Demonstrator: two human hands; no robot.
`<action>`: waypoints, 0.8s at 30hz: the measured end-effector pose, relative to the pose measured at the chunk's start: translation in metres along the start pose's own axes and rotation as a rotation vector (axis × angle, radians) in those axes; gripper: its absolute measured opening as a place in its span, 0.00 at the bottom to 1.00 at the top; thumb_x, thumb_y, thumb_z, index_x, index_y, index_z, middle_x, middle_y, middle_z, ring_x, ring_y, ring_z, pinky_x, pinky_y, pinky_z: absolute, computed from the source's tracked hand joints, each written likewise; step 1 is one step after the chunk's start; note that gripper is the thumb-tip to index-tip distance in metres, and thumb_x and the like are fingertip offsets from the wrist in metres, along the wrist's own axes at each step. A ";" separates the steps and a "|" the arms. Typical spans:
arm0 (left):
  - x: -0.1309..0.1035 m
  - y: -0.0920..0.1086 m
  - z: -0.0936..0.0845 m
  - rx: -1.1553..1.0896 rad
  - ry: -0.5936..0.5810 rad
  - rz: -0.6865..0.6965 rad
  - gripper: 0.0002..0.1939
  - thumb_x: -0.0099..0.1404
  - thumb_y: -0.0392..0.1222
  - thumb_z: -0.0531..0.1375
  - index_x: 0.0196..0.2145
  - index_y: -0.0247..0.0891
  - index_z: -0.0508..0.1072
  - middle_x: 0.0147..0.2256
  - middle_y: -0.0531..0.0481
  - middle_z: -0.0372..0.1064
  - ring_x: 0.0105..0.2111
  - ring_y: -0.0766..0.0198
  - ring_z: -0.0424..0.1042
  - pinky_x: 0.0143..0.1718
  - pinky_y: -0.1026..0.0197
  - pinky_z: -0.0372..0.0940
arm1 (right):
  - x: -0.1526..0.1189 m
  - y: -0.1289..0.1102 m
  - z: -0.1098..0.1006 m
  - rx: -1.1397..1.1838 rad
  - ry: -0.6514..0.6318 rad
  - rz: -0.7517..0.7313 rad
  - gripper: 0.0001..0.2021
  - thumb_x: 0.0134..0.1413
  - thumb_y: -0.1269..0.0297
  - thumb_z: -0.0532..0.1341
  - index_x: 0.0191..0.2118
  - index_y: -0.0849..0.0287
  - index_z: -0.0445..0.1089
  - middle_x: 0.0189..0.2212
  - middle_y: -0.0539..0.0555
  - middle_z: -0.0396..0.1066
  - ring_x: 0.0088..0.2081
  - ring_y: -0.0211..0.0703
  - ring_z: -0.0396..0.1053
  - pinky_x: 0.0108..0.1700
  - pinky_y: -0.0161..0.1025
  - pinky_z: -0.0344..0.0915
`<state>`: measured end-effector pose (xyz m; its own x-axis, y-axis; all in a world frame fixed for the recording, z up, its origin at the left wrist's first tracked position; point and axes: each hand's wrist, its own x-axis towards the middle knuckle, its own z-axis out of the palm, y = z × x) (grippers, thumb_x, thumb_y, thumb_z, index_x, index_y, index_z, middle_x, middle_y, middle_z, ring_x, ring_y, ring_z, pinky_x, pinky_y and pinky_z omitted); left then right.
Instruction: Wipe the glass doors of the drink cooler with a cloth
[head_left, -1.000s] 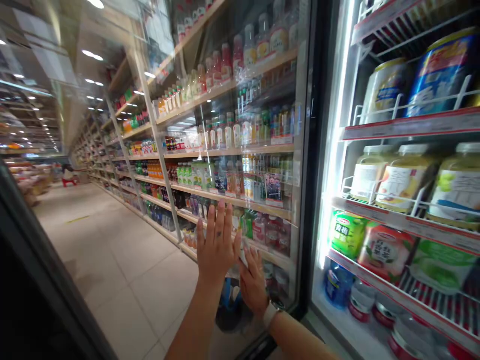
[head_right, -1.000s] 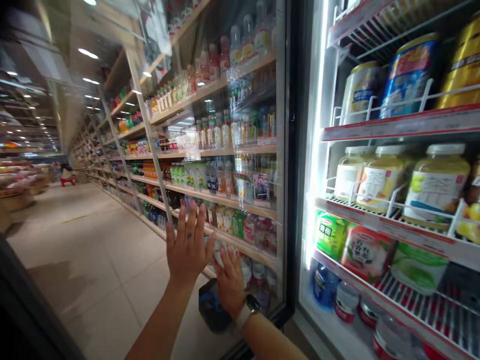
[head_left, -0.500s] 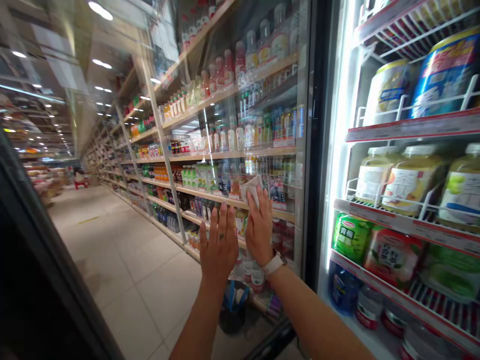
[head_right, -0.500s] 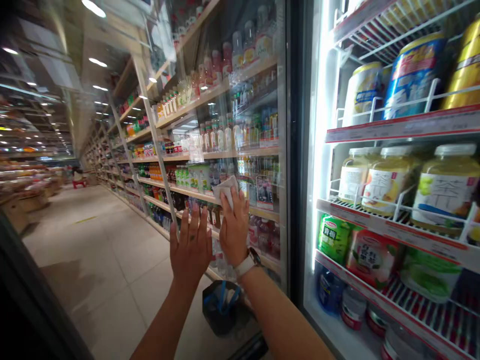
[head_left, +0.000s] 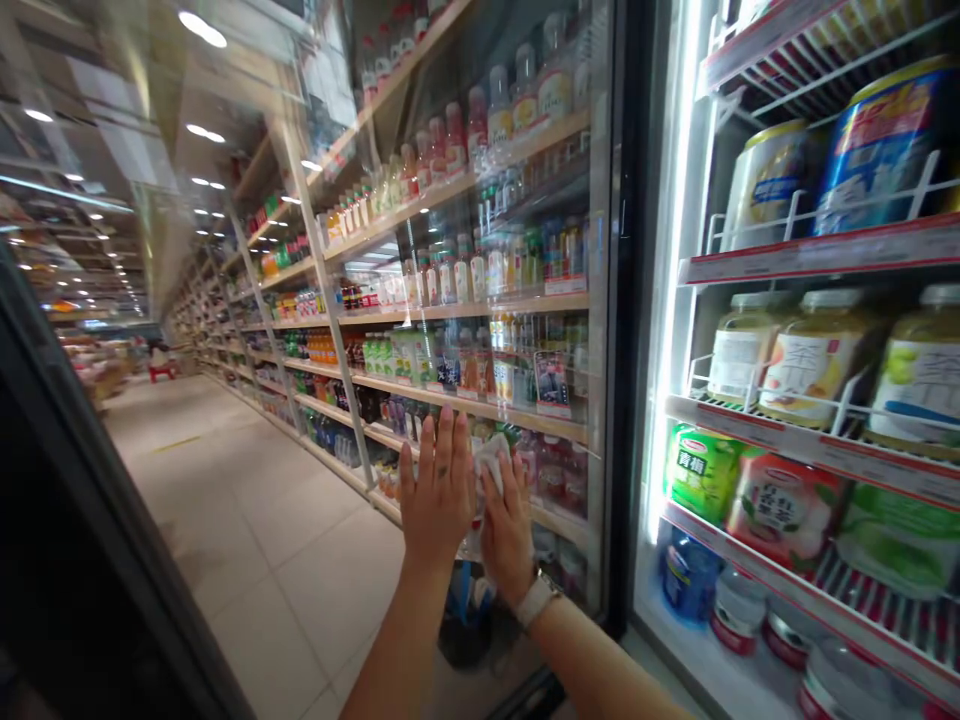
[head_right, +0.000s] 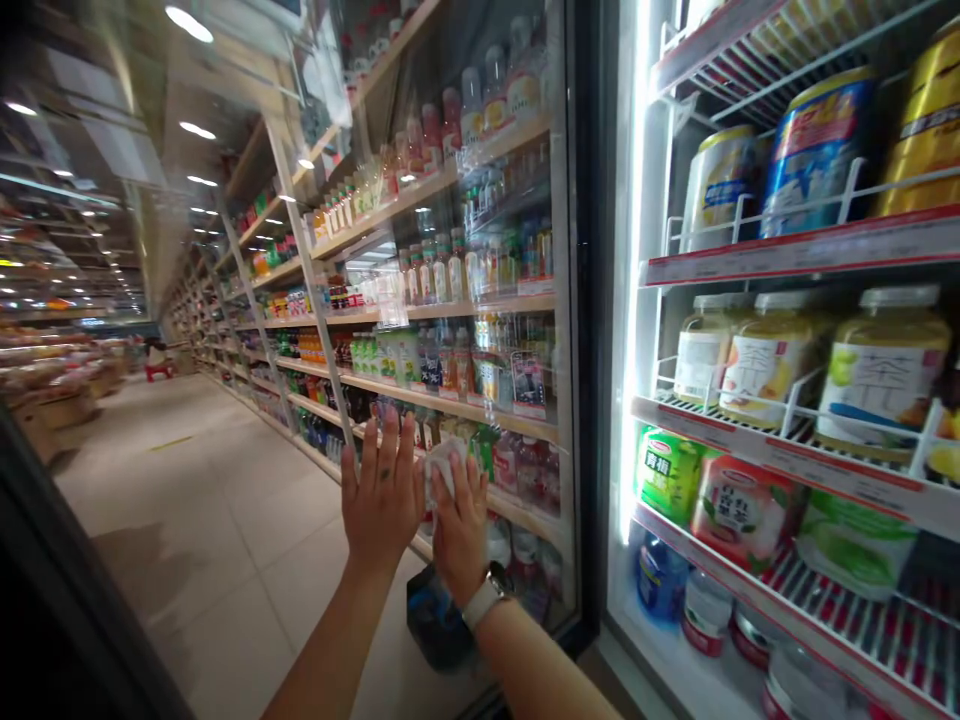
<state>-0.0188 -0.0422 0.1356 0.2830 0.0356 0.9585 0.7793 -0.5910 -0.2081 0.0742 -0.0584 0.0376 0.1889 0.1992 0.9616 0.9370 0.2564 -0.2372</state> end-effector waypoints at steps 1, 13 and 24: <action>0.000 0.000 0.000 0.003 0.000 0.002 0.32 0.70 0.38 0.53 0.69 0.40 0.46 0.65 0.43 0.52 0.68 0.60 0.42 0.70 0.52 0.31 | 0.023 0.001 -0.004 0.013 -0.011 -0.013 0.34 0.62 0.77 0.46 0.70 0.46 0.42 0.70 0.55 0.46 0.71 0.51 0.38 0.67 0.65 0.48; 0.001 0.001 -0.001 0.027 0.019 0.015 0.32 0.70 0.38 0.53 0.68 0.39 0.48 0.65 0.43 0.53 0.68 0.60 0.43 0.70 0.52 0.31 | -0.017 -0.009 0.007 0.025 0.036 0.098 0.31 0.64 0.73 0.46 0.70 0.48 0.44 0.70 0.56 0.46 0.70 0.55 0.42 0.65 0.67 0.51; -0.001 0.000 0.000 0.012 0.009 0.015 0.32 0.71 0.38 0.52 0.69 0.39 0.45 0.65 0.42 0.51 0.68 0.59 0.42 0.70 0.49 0.32 | 0.051 -0.006 -0.001 0.004 0.051 0.033 0.31 0.66 0.70 0.47 0.71 0.49 0.39 0.70 0.57 0.44 0.71 0.53 0.36 0.68 0.68 0.38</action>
<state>-0.0188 -0.0419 0.1347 0.2897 0.0197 0.9569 0.7815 -0.5820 -0.2246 0.0783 -0.0513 0.0882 0.2344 0.1587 0.9591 0.9290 0.2539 -0.2691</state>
